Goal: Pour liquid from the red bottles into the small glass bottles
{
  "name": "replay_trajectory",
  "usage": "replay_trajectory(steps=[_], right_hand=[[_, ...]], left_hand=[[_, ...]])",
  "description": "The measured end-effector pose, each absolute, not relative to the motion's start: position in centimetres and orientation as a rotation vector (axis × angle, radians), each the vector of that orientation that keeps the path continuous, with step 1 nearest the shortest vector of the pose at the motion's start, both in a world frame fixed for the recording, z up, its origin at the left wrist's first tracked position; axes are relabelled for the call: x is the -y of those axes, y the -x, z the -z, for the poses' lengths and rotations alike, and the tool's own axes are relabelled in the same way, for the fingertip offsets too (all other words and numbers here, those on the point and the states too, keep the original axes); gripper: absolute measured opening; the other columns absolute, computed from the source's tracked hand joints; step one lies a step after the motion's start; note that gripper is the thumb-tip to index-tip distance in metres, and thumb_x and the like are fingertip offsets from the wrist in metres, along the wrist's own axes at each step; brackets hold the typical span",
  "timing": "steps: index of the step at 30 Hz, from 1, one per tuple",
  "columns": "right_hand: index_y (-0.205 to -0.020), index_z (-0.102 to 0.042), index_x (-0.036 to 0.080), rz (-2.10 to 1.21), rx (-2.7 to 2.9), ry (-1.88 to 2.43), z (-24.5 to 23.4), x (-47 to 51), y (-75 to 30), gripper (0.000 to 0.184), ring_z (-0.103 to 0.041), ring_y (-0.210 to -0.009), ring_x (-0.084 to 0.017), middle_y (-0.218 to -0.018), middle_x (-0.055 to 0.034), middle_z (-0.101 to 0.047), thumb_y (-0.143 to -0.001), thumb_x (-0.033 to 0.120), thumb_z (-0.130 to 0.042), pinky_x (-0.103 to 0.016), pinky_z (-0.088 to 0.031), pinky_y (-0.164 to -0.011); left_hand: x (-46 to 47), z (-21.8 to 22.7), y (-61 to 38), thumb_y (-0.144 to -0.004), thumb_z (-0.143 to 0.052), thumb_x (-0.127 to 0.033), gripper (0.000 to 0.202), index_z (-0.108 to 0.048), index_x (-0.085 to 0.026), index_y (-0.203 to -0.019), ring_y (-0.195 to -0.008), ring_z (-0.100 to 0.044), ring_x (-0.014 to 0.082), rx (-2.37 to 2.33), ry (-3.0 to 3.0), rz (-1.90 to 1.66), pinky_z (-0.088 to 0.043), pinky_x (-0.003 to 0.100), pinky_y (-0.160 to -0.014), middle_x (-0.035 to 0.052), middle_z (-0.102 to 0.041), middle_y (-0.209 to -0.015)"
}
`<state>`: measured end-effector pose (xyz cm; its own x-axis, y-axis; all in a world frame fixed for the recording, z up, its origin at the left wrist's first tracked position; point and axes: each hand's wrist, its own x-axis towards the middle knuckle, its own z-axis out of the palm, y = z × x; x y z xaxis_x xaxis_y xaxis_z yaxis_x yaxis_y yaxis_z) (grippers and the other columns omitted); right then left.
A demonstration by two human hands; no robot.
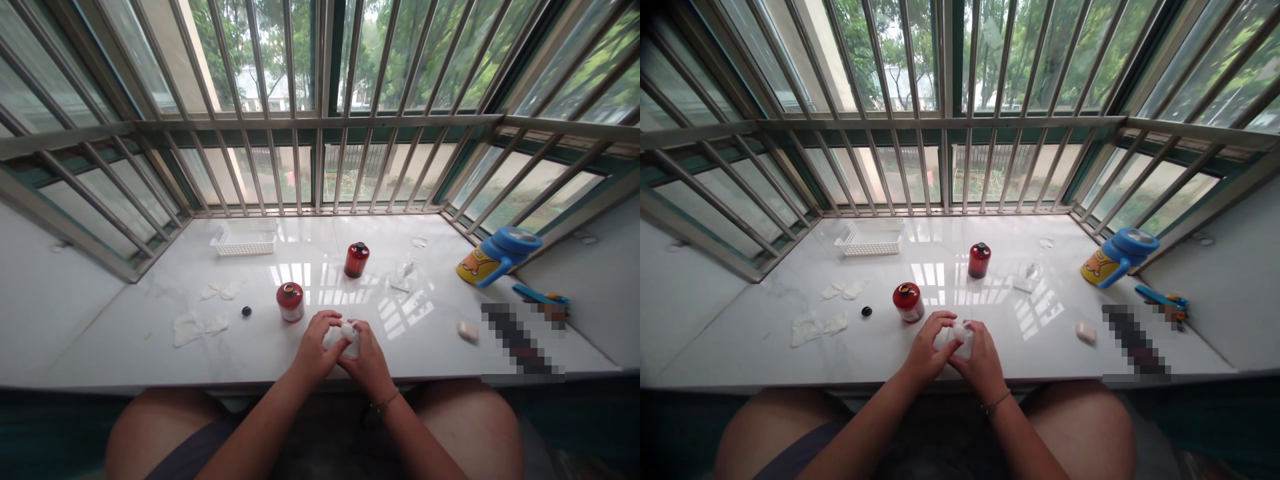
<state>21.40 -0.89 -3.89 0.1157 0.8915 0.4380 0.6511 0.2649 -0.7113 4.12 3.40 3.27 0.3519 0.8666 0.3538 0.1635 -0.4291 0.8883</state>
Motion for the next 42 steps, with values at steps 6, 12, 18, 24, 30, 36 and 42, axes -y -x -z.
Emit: replay_trajectory(steps=[6, 12, 18, 24, 30, 36, 42], right_hand=[[-0.137, -0.052, 0.023, -0.315, 1.594, 1.455, 3.4, 0.9, -21.4, 0.071, -0.069, -0.116, -0.031, -0.127, -0.0118, -0.066, -0.081, 0.048, -0.088, -0.051, -0.062, -0.101], [-0.136, -0.054, 0.023, -0.300, 1.586, 1.471, 3.3, 1.0, -21.3, 0.071, -0.071, -0.113, -0.031, -0.126, -0.0117, -0.067, -0.081, 0.052, -0.088, -0.050, -0.063, -0.098], [-0.139, -0.051, 0.024, -0.309, 1.611, 1.468, 3.2, 1.1, -21.5, 0.078, -0.069, -0.117, -0.033, -0.128, -0.0133, -0.066, -0.080, 0.058, -0.089, -0.056, -0.062, -0.101], [-0.139, -0.052, 0.025, -0.315, 1.616, 1.461, 3.1, 1.2, -21.5, 0.074, -0.069, -0.120, -0.035, -0.129, -0.0136, -0.066, -0.084, 0.062, -0.086, -0.058, -0.060, -0.106], [-0.138, -0.054, 0.024, -0.306, 1.608, 1.466, 3.0, 1.3, -21.5, 0.073, -0.070, -0.119, -0.035, -0.128, -0.0143, -0.067, -0.084, 0.062, -0.085, -0.057, -0.061, -0.104], [-0.138, -0.053, 0.023, -0.278, 1.628, 1.454, 3.2, 1.2, -21.5, 0.074, -0.070, -0.117, -0.034, -0.127, -0.0136, -0.067, -0.084, 0.063, -0.085, -0.055, -0.061, -0.103], [-0.139, -0.052, 0.023, -0.278, 1.642, 1.452, 3.1, 1.2, -21.5, 0.074, -0.070, -0.117, -0.033, -0.127, -0.0136, -0.066, -0.085, 0.062, -0.084, -0.054, -0.061, -0.103]], left_hand=[[-3.9, -3.9, -3.7, -0.098, -0.075, -0.036, 0.023, -0.072, -0.024, -0.117, -0.126, -0.066, 0.0297, -0.945, -1.794, -1.179, -0.052, 0.050, -0.113, 0.0117, -0.069, -0.131], [-3.5, -4.8, -3.1, -0.099, -0.074, -0.035, 0.023, -0.073, -0.024, -0.119, -0.127, -0.066, 0.0299, -0.904, -1.806, -1.182, -0.052, 0.050, -0.114, 0.0122, -0.070, -0.131], [-2.5, -7.4, -0.5, -0.101, -0.072, -0.029, 0.025, -0.069, -0.025, -0.125, -0.128, -0.067, 0.0291, -0.953, -1.947, -1.297, -0.055, 0.049, -0.112, 0.0120, -0.069, -0.133], [-2.9, -9.9, 7.4, -0.100, -0.069, -0.020, 0.037, -0.065, -0.029, -0.135, -0.131, -0.065, 0.0299, -1.302, -2.554, -1.358, -0.048, 0.057, -0.121, 0.0104, -0.070, -0.135], [-5.4, -8.1, 18.4, -0.103, -0.060, -0.026, 0.025, -0.072, -0.022, -0.125, -0.137, -0.060, 0.0398, -2.087, -2.700, -0.843, -0.041, 0.068, -0.121, 0.0175, -0.064, -0.148], [-7.7, -3.7, 24.8, -0.097, -0.061, -0.029, 0.027, -0.078, -0.019, -0.114, -0.129, -0.061, 0.0413, -2.365, -2.507, -0.452, -0.047, 0.062, -0.112, 0.0205, -0.062, -0.147], [-8.7, -1.1, 26.9, -0.092, -0.065, -0.038, 0.030, -0.081, -0.020, -0.110, -0.131, -0.064, 0.0400, -2.212, -2.501, -0.399, -0.052, 0.056, -0.113, 0.0190, -0.067, -0.143]])
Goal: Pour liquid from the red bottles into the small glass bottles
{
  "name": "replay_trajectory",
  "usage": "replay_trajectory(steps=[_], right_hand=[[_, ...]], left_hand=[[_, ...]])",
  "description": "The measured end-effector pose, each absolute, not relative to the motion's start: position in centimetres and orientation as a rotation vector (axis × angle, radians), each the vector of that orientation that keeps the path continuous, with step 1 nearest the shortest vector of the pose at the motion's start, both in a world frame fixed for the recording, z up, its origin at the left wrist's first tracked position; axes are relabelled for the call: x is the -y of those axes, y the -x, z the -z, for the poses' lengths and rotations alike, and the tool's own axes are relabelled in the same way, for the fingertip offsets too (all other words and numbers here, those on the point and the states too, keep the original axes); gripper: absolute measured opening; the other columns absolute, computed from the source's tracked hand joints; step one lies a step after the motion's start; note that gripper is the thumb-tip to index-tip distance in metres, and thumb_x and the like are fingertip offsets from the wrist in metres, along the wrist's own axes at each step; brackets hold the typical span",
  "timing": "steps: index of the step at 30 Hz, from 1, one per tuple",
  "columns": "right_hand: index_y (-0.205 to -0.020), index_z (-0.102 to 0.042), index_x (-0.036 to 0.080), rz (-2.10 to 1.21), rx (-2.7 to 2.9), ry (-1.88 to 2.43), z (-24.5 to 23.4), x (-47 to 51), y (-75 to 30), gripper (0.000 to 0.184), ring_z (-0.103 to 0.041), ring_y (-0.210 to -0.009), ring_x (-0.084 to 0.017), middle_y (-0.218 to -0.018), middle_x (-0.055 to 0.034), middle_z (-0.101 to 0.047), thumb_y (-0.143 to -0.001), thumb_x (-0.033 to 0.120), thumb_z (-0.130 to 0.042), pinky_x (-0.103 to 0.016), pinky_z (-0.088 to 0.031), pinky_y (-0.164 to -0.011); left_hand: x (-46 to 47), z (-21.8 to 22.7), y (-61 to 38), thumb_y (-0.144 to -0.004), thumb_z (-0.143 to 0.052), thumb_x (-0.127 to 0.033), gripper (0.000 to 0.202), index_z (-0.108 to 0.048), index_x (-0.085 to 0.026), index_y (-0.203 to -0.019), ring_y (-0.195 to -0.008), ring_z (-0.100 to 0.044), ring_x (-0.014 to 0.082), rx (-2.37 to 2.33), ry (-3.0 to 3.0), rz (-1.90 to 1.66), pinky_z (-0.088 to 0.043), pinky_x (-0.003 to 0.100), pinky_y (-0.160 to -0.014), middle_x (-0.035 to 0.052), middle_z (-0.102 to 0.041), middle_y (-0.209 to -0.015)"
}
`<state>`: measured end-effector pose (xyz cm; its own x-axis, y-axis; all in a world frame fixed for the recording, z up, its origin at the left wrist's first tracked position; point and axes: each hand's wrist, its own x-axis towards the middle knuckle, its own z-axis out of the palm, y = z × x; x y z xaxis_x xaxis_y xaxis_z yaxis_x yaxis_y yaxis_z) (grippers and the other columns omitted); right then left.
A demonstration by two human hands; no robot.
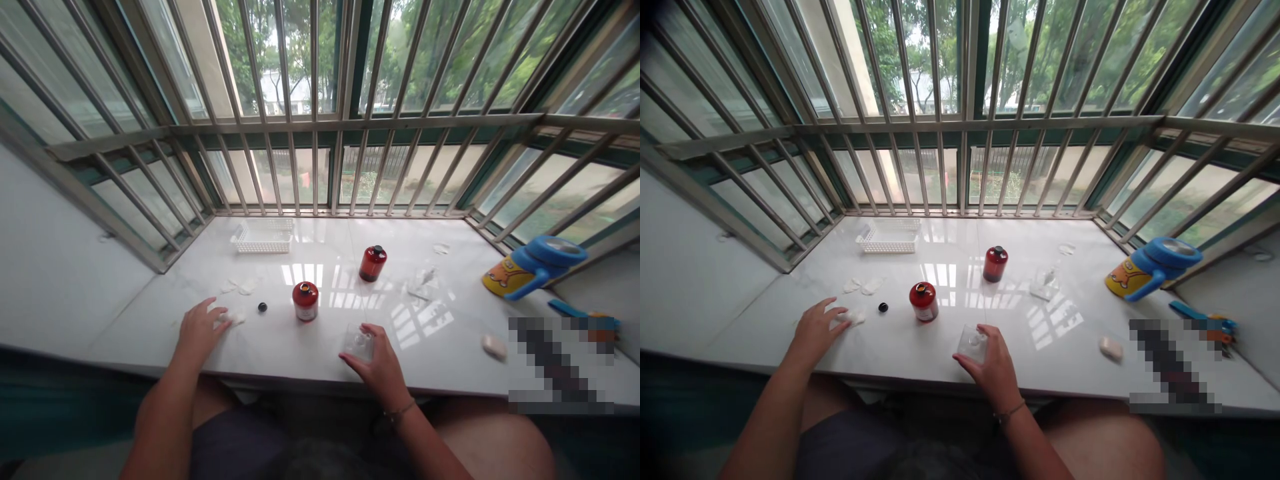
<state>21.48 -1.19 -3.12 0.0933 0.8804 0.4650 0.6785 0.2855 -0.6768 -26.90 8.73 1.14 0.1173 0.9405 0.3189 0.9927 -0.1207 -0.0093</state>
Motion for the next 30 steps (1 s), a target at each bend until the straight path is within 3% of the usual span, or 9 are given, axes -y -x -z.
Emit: replay_trajectory(steps=[5, 11, 13, 15, 18, 24, 30], right_hand=[[-0.139, -0.051, 0.023, -0.289, 1.651, 1.455, 3.1, 1.1, -21.5, 0.073, -0.069, -0.118, -0.033, -0.128, -0.0138, -0.065, -0.086, 0.062, -0.084, -0.055, -0.061, -0.104], [-0.141, -0.049, 0.024, -0.307, 1.659, 1.453, 3.5, 1.2, -21.5, 0.074, -0.067, -0.121, -0.033, -0.131, -0.0135, -0.063, -0.087, 0.060, -0.084, -0.055, -0.060, -0.106], [-0.142, -0.049, 0.025, -0.317, 1.657, 1.446, 3.6, 1.1, -21.6, 0.075, -0.067, -0.122, -0.033, -0.132, -0.0133, -0.063, -0.086, 0.060, -0.085, -0.055, -0.060, -0.107], [-0.141, -0.050, 0.025, -0.331, 1.647, 1.436, 3.7, 1.0, -21.6, 0.076, -0.067, -0.122, -0.033, -0.133, -0.0133, -0.064, -0.085, 0.060, -0.086, -0.055, -0.059, -0.108], [-0.141, -0.052, 0.025, -0.364, 1.635, 1.412, 3.8, 0.8, -21.6, 0.077, -0.068, -0.124, -0.034, -0.133, -0.0132, -0.065, -0.082, 0.059, -0.088, -0.055, -0.059, -0.109], [-0.145, -0.050, 0.026, -0.379, 1.644, 1.366, 4.0, 0.5, -21.7, 0.087, -0.065, -0.131, -0.035, -0.139, -0.0140, -0.064, -0.077, 0.058, -0.093, -0.057, -0.055, -0.114], [-0.150, -0.046, 0.025, -0.275, 1.654, 1.234, 3.3, 0.8, -22.3, 0.097, -0.052, -0.146, -0.040, -0.156, -0.0195, -0.051, -0.075, 0.071, -0.088, -0.065, -0.047, -0.120]], left_hand=[[-8.6, -1.4, 26.4, -0.098, -0.056, -0.048, 0.040, -0.079, -0.020, -0.115, -0.137, -0.061, 0.0411, 1.907, 2.253, 0.586, -0.050, 0.058, -0.117, 0.0188, -0.064, -0.147], [-7.5, -3.9, 18.2, -0.105, -0.055, -0.050, 0.038, -0.069, -0.025, -0.129, -0.144, -0.057, 0.0324, 1.898, 2.407, 1.107, -0.044, 0.054, -0.126, 0.0124, -0.063, -0.150], [-7.5, -4.1, 14.7, -0.101, -0.062, -0.053, 0.046, -0.062, -0.027, -0.139, -0.146, -0.057, 0.0313, 2.009, 2.471, 1.252, -0.046, 0.052, -0.124, 0.0112, -0.061, -0.154], [-8.1, -3.8, 11.5, -0.093, -0.075, -0.055, 0.066, -0.054, -0.028, -0.149, -0.148, -0.056, 0.0321, 2.144, 2.529, 1.361, -0.046, 0.050, -0.123, 0.0116, -0.058, -0.159], [-9.4, -3.1, 7.6, -0.077, -0.091, -0.051, 0.088, -0.051, -0.028, -0.152, -0.149, -0.055, 0.0350, 2.273, 2.577, 1.520, -0.044, 0.051, -0.124, 0.0134, -0.058, -0.159], [-10.2, -3.7, 3.7, -0.071, -0.095, -0.045, 0.074, -0.063, -0.024, -0.135, -0.119, -0.075, 0.0316, 2.360, 2.645, 1.725, -0.056, 0.047, -0.109, 0.0093, -0.078, -0.125], [-6.8, -7.7, 4.7, -0.073, -0.094, -0.038, 0.065, -0.066, -0.024, -0.131, -0.119, -0.074, 0.0294, 1.972, 2.984, 1.647, -0.057, 0.044, -0.108, 0.0088, -0.077, -0.128]])
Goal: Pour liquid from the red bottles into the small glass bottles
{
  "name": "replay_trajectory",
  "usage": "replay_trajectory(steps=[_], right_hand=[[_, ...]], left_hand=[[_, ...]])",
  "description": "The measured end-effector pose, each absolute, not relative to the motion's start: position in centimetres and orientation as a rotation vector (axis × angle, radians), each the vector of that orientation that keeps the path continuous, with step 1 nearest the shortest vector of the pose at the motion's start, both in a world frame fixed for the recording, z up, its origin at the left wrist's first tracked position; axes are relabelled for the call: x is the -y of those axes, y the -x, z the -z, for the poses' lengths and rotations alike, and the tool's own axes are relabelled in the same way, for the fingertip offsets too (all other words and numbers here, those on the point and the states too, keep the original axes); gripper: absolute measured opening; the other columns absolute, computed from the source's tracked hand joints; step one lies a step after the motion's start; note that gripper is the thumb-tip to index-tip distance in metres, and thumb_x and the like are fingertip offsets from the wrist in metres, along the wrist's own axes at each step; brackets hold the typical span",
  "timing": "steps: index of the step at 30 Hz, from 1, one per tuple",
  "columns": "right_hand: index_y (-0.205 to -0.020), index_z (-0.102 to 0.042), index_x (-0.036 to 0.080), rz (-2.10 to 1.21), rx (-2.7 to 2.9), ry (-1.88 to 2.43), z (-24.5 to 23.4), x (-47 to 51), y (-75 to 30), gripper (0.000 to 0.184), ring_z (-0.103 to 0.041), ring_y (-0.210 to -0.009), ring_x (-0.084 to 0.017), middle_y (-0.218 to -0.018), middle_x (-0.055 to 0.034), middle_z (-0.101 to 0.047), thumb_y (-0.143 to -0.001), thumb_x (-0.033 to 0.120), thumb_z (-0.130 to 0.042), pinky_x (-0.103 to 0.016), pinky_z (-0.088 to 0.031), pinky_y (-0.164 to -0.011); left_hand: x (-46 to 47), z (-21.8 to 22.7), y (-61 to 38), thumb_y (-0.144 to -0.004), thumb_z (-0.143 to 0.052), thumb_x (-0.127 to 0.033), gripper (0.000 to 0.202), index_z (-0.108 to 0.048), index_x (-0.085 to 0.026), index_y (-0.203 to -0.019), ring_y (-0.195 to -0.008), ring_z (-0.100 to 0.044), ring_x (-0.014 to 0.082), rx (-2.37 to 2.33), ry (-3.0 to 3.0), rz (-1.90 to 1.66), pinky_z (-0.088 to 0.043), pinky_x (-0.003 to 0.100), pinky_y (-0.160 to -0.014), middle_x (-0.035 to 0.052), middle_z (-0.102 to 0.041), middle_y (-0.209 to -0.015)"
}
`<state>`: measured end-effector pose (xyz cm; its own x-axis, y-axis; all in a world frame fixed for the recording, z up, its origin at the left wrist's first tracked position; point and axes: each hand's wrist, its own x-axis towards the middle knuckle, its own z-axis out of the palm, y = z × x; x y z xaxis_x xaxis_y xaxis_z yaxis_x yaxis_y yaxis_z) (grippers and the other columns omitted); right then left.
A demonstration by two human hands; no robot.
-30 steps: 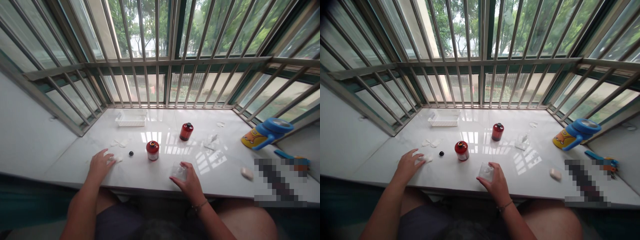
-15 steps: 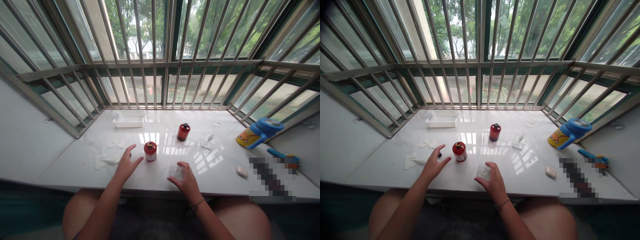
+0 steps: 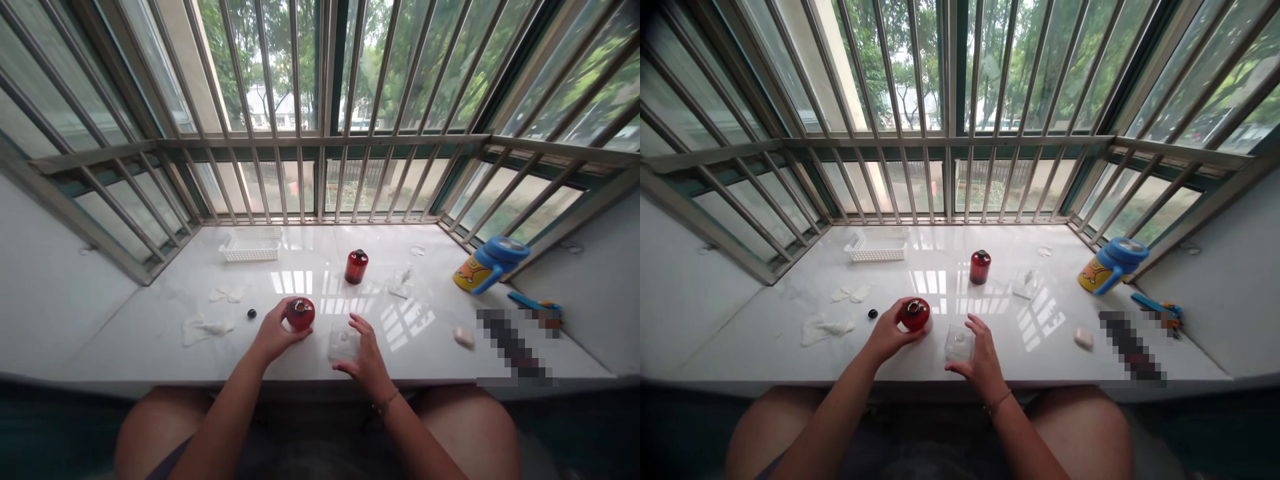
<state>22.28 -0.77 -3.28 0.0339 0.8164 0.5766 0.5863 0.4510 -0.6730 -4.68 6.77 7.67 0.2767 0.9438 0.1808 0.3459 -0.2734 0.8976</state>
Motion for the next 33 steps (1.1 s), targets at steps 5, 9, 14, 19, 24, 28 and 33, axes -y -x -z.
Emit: replay_trajectory(steps=[5, 9, 14, 19, 24, 28, 33], right_hand=[[-0.148, -0.049, 0.025, -0.237, 1.540, 1.164, 0.6, 3.1, -21.8, 0.073, -0.047, -0.150, -0.041, -0.158, -0.0202, -0.048, -0.094, 0.071, -0.068, -0.068, -0.042, -0.121], [-0.157, -0.046, 0.025, -0.801, 1.600, 0.926, -4.4, 5.5, -19.4, 0.088, -0.056, -0.143, -0.037, -0.153, -0.0184, -0.056, -0.093, 0.085, -0.054, -0.056, -0.047, -0.120], [-0.146, -0.063, 0.021, -1.772, 1.563, 0.514, -9.6, 6.7, -16.7, 0.111, -0.064, -0.136, -0.042, -0.143, -0.0161, -0.068, -0.065, 0.095, -0.075, -0.052, -0.052, -0.114], [-0.131, -0.071, 0.028, -1.979, 1.487, 0.283, -8.6, 7.1, -16.1, 0.109, -0.066, -0.133, -0.041, -0.132, -0.0118, -0.074, -0.039, 0.078, -0.099, -0.048, -0.054, -0.111], [-0.126, -0.066, 0.025, -1.973, 1.328, 0.438, -9.1, 8.7, -17.3, 0.103, -0.075, -0.103, -0.033, -0.114, -0.0111, -0.076, -0.044, 0.080, -0.096, -0.046, -0.060, -0.095], [-0.129, -0.059, 0.023, -1.643, 1.295, 0.759, -9.7, 9.6, -19.0, 0.091, -0.072, -0.107, -0.032, -0.119, -0.0135, -0.073, -0.063, 0.078, -0.090, -0.046, -0.058, -0.097], [-0.138, -0.050, 0.025, -1.274, 1.256, 1.039, -7.1, 9.2, -21.2, 0.087, -0.071, -0.117, -0.034, -0.129, -0.0154, -0.071, -0.072, 0.066, -0.090, -0.050, -0.058, -0.102]], left_hand=[[-3.5, -12.7, 6.8, -0.069, -0.099, -0.037, 0.075, -0.067, -0.025, -0.136, -0.131, -0.068, 0.0350, -0.819, -1.920, -0.797, -0.054, 0.046, -0.115, 0.0130, -0.072, -0.139], [-1.9, -16.3, 6.9, -0.060, -0.102, -0.053, 0.086, -0.072, -0.027, -0.136, -0.149, -0.053, 0.0440, -0.412, -1.962, -0.656, -0.046, 0.055, -0.124, 0.0163, -0.059, -0.157], [-1.1, -18.5, 4.2, -0.049, -0.099, -0.072, 0.089, -0.080, -0.031, -0.126, -0.148, -0.055, 0.0462, -0.094, -1.927, -0.518, -0.044, 0.056, -0.124, 0.0122, -0.065, -0.152], [-1.3, -17.3, 1.5, -0.029, -0.099, -0.079, 0.103, -0.084, -0.030, -0.118, -0.147, -0.057, 0.0453, -0.002, -1.853, -0.336, -0.049, 0.049, -0.121, 0.0092, -0.067, -0.151], [-2.2, -13.8, 1.1, -0.032, -0.084, -0.098, 0.116, -0.082, -0.026, -0.122, -0.149, -0.054, 0.0476, -0.219, -1.661, -0.420, -0.047, 0.054, -0.122, 0.0139, -0.067, -0.152], [-3.0, -10.0, 1.3, -0.076, -0.066, -0.094, 0.091, -0.072, -0.023, -0.132, -0.154, -0.050, 0.0401, -0.568, -1.446, -0.914, -0.035, 0.057, -0.131, 0.0176, -0.063, -0.155], [-4.8, -5.9, 0.8, -0.070, -0.097, -0.056, 0.098, -0.056, -0.030, -0.155, -0.159, -0.043, 0.0385, -0.969, -1.798, -0.730, -0.027, 0.060, -0.135, 0.0150, -0.052, -0.166]])
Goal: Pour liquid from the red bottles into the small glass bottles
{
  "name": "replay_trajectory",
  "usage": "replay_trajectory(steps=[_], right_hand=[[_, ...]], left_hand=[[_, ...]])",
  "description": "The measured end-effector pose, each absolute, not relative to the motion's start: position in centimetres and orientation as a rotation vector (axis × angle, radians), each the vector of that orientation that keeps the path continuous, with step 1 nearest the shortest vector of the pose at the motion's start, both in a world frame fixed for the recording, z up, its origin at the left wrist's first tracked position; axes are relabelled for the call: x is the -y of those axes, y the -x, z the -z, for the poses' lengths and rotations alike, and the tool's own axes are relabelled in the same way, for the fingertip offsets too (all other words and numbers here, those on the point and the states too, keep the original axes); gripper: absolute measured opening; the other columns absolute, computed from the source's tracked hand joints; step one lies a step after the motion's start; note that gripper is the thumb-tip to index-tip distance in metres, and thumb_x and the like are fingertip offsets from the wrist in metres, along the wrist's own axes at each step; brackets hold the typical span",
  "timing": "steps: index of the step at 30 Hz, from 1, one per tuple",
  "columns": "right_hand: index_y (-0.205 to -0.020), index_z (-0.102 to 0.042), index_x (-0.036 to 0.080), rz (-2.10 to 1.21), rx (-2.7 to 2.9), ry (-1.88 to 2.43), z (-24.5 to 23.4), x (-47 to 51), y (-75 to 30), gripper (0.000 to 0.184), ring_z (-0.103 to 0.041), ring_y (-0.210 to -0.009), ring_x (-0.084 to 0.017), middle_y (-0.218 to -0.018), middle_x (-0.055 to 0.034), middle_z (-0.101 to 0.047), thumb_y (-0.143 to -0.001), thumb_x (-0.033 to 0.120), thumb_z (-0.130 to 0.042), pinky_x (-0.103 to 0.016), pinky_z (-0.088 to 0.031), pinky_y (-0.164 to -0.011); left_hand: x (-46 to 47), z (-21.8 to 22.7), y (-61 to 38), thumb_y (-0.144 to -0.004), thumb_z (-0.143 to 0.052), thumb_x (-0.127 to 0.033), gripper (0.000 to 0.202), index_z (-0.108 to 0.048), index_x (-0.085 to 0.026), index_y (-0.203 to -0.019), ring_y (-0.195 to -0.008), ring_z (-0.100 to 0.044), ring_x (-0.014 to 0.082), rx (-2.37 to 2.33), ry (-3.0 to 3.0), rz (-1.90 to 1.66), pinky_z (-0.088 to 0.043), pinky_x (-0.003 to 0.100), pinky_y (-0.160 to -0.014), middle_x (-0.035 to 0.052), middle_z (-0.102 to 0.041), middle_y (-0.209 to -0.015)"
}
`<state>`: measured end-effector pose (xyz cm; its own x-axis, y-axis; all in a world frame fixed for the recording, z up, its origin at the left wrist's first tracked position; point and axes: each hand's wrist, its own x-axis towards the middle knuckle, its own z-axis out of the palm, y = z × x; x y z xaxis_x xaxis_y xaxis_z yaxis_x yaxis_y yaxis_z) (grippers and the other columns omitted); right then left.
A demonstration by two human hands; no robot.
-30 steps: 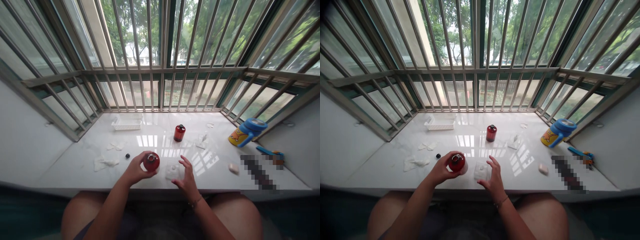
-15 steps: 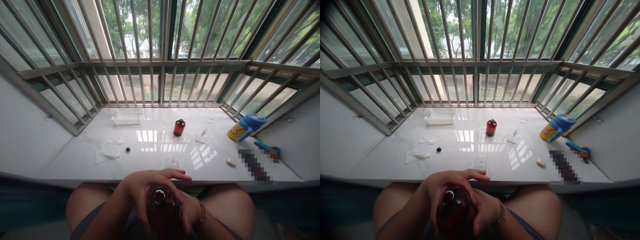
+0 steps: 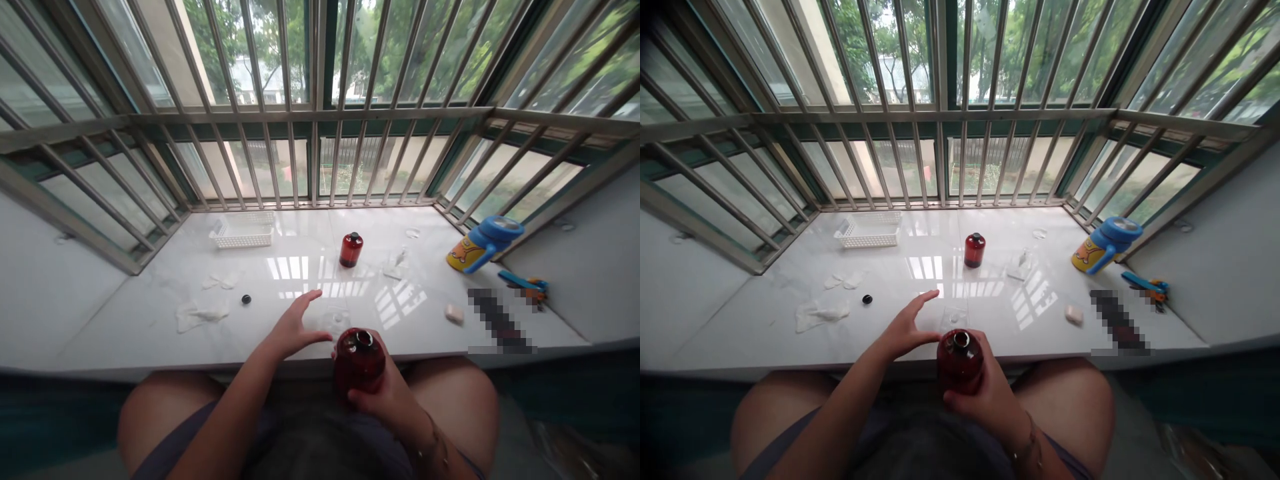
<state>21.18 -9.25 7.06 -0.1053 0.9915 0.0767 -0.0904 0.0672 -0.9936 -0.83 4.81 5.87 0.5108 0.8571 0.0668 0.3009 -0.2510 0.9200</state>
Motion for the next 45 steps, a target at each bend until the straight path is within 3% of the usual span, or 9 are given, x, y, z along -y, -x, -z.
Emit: replay_trajectory(steps=[4, 9, 13, 17, 24, 33, 45], right_hand=[[-0.140, -0.051, 0.026, -0.978, 1.281, 1.232, -5.1, 8.7, -22.9, 0.081, -0.072, -0.117, -0.032, -0.130, -0.0130, -0.071, -0.075, 0.054, -0.091, -0.046, -0.060, -0.101], [-0.138, -0.052, 0.027, -0.737, 1.205, 1.465, -4.3, 8.3, -24.3, 0.080, -0.072, -0.116, -0.032, -0.131, -0.0129, -0.071, -0.075, 0.057, -0.090, -0.049, -0.061, -0.102], [-0.137, -0.053, 0.026, -0.610, 1.208, 1.577, -4.1, 8.0, -25.0, 0.085, -0.072, -0.116, -0.034, -0.132, -0.0130, -0.071, -0.070, 0.061, -0.092, -0.051, -0.061, -0.101], [-0.137, -0.053, 0.026, -0.542, 1.272, 1.642, -3.9, 7.6, -25.4, 0.083, -0.073, -0.116, -0.034, -0.131, -0.0118, -0.071, -0.072, 0.063, -0.090, -0.050, -0.062, -0.100], [-0.140, -0.055, 0.027, -0.404, 1.517, 1.616, -2.9, 6.5, -25.7, 0.077, -0.074, -0.114, -0.033, -0.130, -0.0106, -0.072, -0.077, 0.057, -0.088, -0.050, -0.063, -0.098], [-0.147, -0.051, 0.030, -0.054, 1.842, 1.442, -3.7, 4.9, -26.3, 0.067, -0.068, -0.122, -0.036, -0.136, -0.0116, -0.070, -0.087, 0.029, -0.080, -0.059, -0.057, -0.105], [-0.152, -0.049, 0.033, 0.204, 2.077, 1.398, -5.7, 3.8, -27.0, 0.063, -0.067, -0.128, -0.033, -0.140, -0.0106, -0.070, -0.094, 0.022, -0.072, -0.061, -0.045, -0.117]], left_hand=[[-6.1, -3.6, -0.5, -0.058, -0.104, -0.047, 0.114, -0.053, -0.026, -0.158, -0.161, -0.038, 0.0419, -1.081, -1.927, -0.553, -0.030, 0.062, -0.133, 0.0183, -0.046, -0.170], [-6.8, -2.6, -1.4, -0.058, -0.104, -0.045, 0.088, -0.069, -0.027, -0.137, -0.155, -0.047, 0.0416, -1.056, -1.930, -0.565, -0.036, 0.059, -0.130, 0.0155, -0.059, -0.158], [-5.9, -3.0, -0.9, -0.064, -0.100, -0.047, 0.079, -0.066, -0.027, -0.132, -0.147, -0.056, 0.0394, -1.045, -1.873, -0.581, -0.044, 0.056, -0.124, 0.0134, -0.061, -0.155], [-4.2, -4.4, 0.1, -0.071, -0.096, -0.045, 0.070, -0.058, -0.027, -0.128, -0.130, -0.069, 0.0327, -1.000, -1.747, -0.663, -0.052, 0.049, -0.116, 0.0094, -0.072, -0.135], [-1.5, -7.7, 1.7, -0.071, -0.097, -0.046, 0.073, -0.060, -0.028, -0.132, -0.125, -0.069, 0.0334, -1.048, -1.814, -0.738, -0.055, 0.048, -0.111, 0.0097, -0.071, -0.134], [-0.5, -7.8, 2.1, -0.068, -0.099, -0.048, 0.073, -0.066, -0.029, -0.131, -0.122, -0.071, 0.0344, -1.098, -1.821, -0.748, -0.058, 0.051, -0.109, 0.0100, -0.073, -0.132], [-0.7, -7.1, 2.3, -0.069, -0.098, -0.049, 0.074, -0.065, -0.027, -0.132, -0.121, -0.071, 0.0345, -1.113, -1.788, -0.734, -0.059, 0.052, -0.108, 0.0111, -0.073, -0.134]])
